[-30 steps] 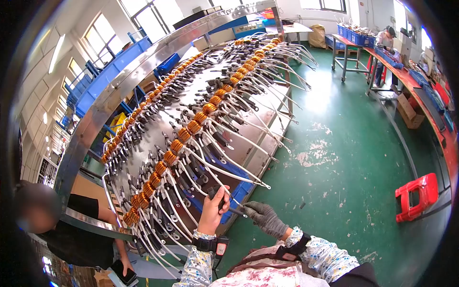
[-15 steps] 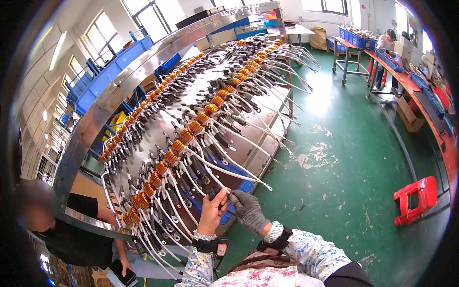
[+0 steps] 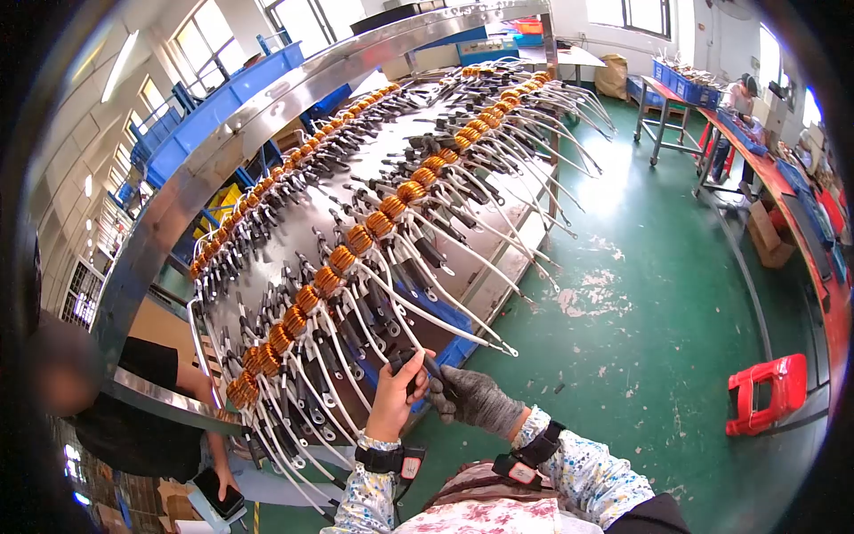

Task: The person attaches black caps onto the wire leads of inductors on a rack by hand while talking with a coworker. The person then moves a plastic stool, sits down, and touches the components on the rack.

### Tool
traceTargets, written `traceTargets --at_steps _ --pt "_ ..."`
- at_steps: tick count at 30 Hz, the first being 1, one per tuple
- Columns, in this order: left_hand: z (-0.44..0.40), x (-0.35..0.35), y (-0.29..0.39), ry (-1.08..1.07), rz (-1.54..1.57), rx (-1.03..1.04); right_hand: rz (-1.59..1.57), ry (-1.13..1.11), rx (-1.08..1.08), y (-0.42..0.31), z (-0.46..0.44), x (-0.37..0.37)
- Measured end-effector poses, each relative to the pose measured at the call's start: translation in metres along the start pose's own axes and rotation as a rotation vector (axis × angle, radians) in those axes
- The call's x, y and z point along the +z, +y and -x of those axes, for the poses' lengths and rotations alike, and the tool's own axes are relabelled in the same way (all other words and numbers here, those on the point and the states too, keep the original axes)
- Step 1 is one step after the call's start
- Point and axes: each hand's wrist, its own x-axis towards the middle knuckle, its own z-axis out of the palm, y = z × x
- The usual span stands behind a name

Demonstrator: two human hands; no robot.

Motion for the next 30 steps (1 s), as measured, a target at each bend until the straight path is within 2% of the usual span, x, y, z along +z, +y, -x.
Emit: traceTargets --at_steps 4,7,9,10,12,13,15,16,18,20,23,24,26,27,28,30 --pt "0.005 -0.001 -0.010 0.030 0.122 0.078 -0.116 -0.042 0.047 0.001 -0.002 -0.007" --pt "0.019 -0.006 -0.012 -0.037 0.185 0.103 -0.125 -0.144 0.067 0.005 -0.011 -0.031" --pt "0.029 -0.001 -0.008 -0.024 0.205 0.097 -0.082 -0.303 -0.017 0.003 -0.013 -0.038" --pt "0.033 0.002 -0.008 -0.021 0.227 0.091 -0.083 -0.306 -0.004 0.003 -0.011 -0.039" --pt "0.038 0.007 -0.011 -0.011 0.230 0.073 0.613 0.139 -0.162 -0.005 0.004 -0.015" --pt "0.039 0.011 -0.012 -0.003 0.241 0.070 0.614 0.131 -0.152 -0.006 0.011 0.000" --pt "0.041 0.011 -0.020 -0.020 0.260 0.060 1.831 0.547 -1.083 -0.008 0.022 0.031" --pt "0.041 0.015 -0.020 -0.009 0.262 0.062 1.830 0.534 -1.079 -0.013 0.028 0.038" --pt "0.044 0.028 -0.022 0.120 0.143 0.033 1.743 0.239 -1.004 -0.022 0.038 0.046" --pt "0.047 0.046 -0.023 0.137 0.140 0.020 1.734 0.165 -0.981 -0.024 0.040 0.038" --pt "0.046 0.066 -0.019 0.236 0.112 -0.097 1.234 0.041 -0.886 -0.025 0.044 0.016" --pt "0.044 0.062 -0.023 0.244 0.110 -0.096 1.229 0.035 -0.884 -0.031 0.050 0.017" --pt "0.039 0.051 -0.032 -0.021 0.115 -0.003 0.273 0.156 -0.581 -0.047 0.066 0.017" --pt "0.038 0.054 -0.030 0.041 0.174 -0.005 0.183 0.168 -0.568 -0.053 0.069 0.011" --pt "0.037 0.055 -0.030 0.038 0.171 -0.008 0.180 0.170 -0.571 -0.062 0.076 0.003" --pt "0.034 0.054 -0.030 0.117 0.036 0.008 0.508 0.327 -0.259 -0.077 0.089 -0.013"
